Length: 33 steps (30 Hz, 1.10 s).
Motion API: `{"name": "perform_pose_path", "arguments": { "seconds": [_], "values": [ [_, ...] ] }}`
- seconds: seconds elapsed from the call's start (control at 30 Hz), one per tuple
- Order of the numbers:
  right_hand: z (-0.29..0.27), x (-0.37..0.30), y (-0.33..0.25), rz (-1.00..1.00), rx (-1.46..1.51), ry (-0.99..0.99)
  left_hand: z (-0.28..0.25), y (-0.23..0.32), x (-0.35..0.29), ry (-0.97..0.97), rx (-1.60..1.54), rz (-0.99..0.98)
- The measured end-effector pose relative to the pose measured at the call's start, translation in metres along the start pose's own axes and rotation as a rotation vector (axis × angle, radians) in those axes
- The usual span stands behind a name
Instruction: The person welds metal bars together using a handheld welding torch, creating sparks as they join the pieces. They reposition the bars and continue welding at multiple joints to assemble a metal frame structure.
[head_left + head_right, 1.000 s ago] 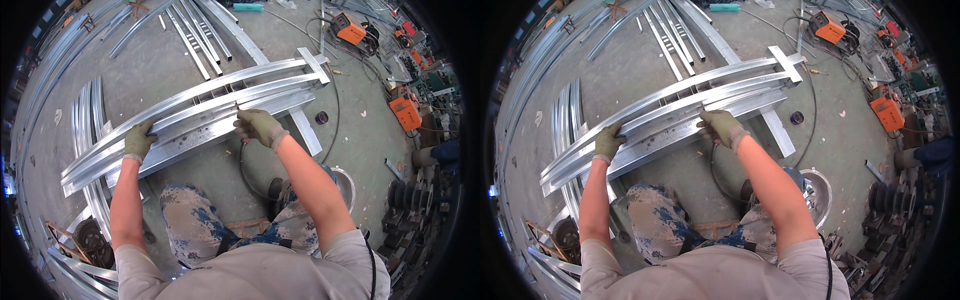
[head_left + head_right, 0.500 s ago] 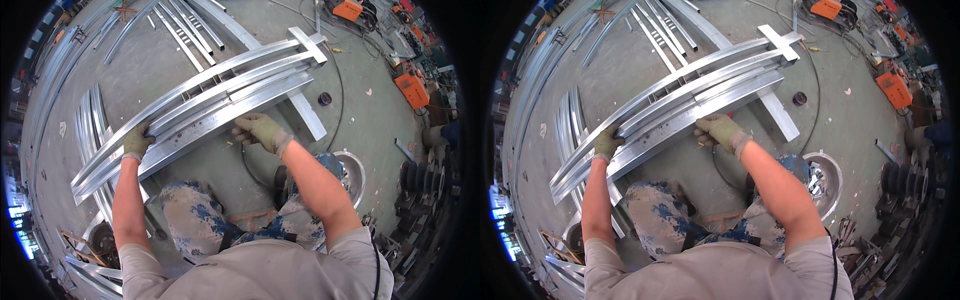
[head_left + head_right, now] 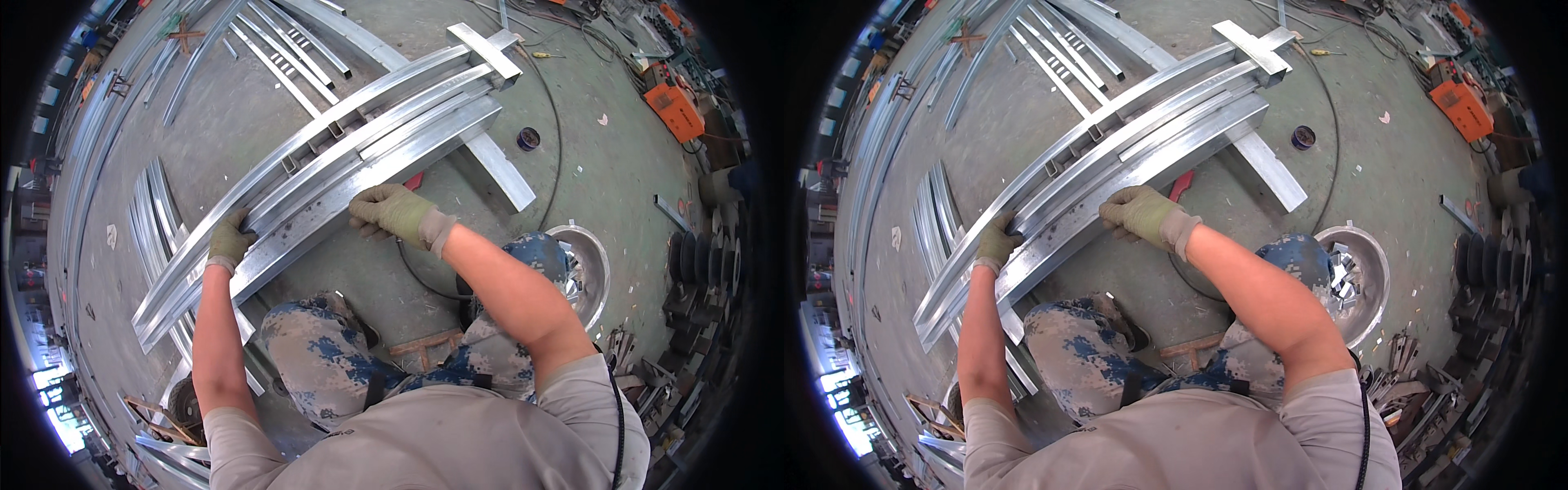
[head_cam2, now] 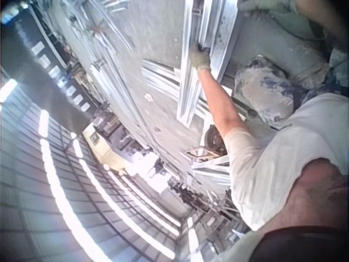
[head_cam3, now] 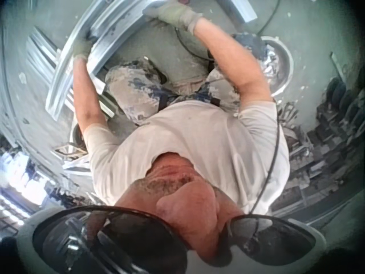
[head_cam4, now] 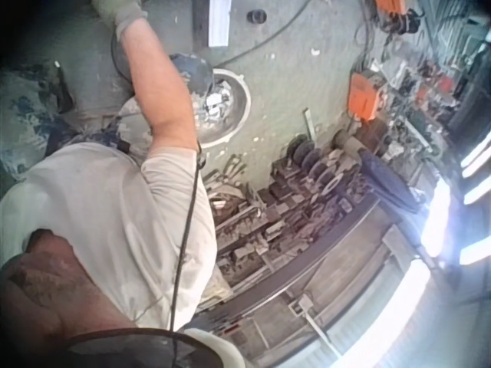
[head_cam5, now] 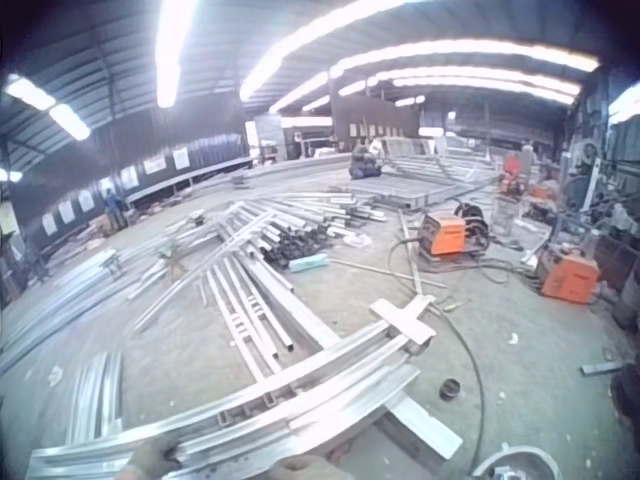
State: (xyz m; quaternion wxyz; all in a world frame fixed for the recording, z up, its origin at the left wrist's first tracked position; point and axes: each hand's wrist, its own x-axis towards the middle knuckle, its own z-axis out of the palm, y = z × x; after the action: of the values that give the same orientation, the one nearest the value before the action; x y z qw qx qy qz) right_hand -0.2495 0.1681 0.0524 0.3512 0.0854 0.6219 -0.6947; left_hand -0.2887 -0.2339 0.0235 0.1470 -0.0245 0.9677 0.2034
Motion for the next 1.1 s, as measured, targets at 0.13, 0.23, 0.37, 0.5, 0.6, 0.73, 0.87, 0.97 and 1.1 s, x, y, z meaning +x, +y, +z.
{"name": "perform_pose_path", "arguments": {
  "seconds": [0.13, 0.23, 0.37, 0.5, 0.6, 0.73, 0.87, 0.97, 1.1],
  "values": [
    [0.004, -0.004, -0.004, -0.031, -0.029, -0.04, -0.002, -0.011, 0.006, -0.062, -0.06, 0.007],
    [0.006, -0.004, -0.002, -0.032, -0.013, -0.044, 0.008, -0.02, 0.01, -0.014, -0.002, 0.093],
    [0.009, -0.009, -0.003, -0.048, -0.013, -0.035, 0.013, 0.004, 0.01, 0.023, 0.117, 0.088],
    [0.009, -0.011, -0.003, -0.105, -0.089, -0.11, 0.018, 0.02, 0.004, 0.045, 0.2, 0.027],
    [0.002, -0.023, -0.008, -0.137, -0.07, -0.098, 0.015, 0.04, 0.001, 0.074, 0.223, 0.033],
    [-0.011, -0.041, -0.01, -0.199, -0.035, -0.015, 0.019, 0.042, 0.01, 0.328, -0.111, 0.06],
    [-0.024, -0.048, -0.007, -0.223, -0.018, 0.006, 0.004, 0.033, 0.028, 0.508, 0.175, -0.039],
    [-0.029, -0.049, 0.003, -0.341, -0.131, 0.017, 0.002, 0.03, 0.039, 0.353, 0.278, -0.247],
    [-0.027, -0.064, -0.001, -0.335, -0.283, 0.046, 0.012, 0.033, 0.056, 0.212, 0.406, -0.311]
  ]
}}
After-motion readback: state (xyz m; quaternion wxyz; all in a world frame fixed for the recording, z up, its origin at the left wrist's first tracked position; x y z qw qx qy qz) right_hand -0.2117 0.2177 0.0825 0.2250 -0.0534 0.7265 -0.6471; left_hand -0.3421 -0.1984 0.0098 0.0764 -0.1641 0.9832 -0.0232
